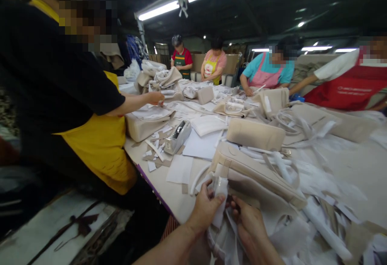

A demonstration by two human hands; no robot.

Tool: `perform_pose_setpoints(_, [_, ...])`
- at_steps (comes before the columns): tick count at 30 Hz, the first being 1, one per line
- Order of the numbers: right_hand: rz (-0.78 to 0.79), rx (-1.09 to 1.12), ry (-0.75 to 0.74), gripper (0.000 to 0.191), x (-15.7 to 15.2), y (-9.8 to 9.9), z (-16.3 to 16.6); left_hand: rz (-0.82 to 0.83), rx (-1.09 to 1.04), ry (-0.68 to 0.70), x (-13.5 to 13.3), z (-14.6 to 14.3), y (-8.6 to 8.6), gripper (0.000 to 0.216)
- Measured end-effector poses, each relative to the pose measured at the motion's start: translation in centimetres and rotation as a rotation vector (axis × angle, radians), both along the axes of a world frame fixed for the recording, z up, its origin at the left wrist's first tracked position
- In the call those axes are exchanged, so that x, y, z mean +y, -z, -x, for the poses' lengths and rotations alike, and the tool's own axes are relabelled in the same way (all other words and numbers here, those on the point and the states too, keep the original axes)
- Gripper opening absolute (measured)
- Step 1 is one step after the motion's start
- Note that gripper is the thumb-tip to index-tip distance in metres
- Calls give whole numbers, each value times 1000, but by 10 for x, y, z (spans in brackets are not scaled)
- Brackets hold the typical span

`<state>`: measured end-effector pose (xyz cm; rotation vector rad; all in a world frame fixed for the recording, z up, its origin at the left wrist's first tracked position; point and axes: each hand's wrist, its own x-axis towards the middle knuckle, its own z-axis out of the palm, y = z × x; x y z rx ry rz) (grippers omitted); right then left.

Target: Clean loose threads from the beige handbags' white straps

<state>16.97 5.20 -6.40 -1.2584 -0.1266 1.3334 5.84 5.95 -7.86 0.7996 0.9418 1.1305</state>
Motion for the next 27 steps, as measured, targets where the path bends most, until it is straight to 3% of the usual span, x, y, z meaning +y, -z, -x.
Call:
perform_pose_setpoints(8, [29, 13, -241, 30, 5, -7, 1, -13, -45, 21, 2, 4, 0, 40])
perform_pose_setpoints(13, [-1, 15, -192, 35, 1, -3, -10, 16, -148, 9, 1, 3, -1, 40])
perform_pose_setpoints(19, [35, 10, -253, 22, 6, 8, -13, 26, -157, 14, 2, 4, 3, 43])
perform_pose_setpoints(27, [59, 40, -312, 24, 6, 1, -5, 4, -206, -21, 2, 6, 6, 50])
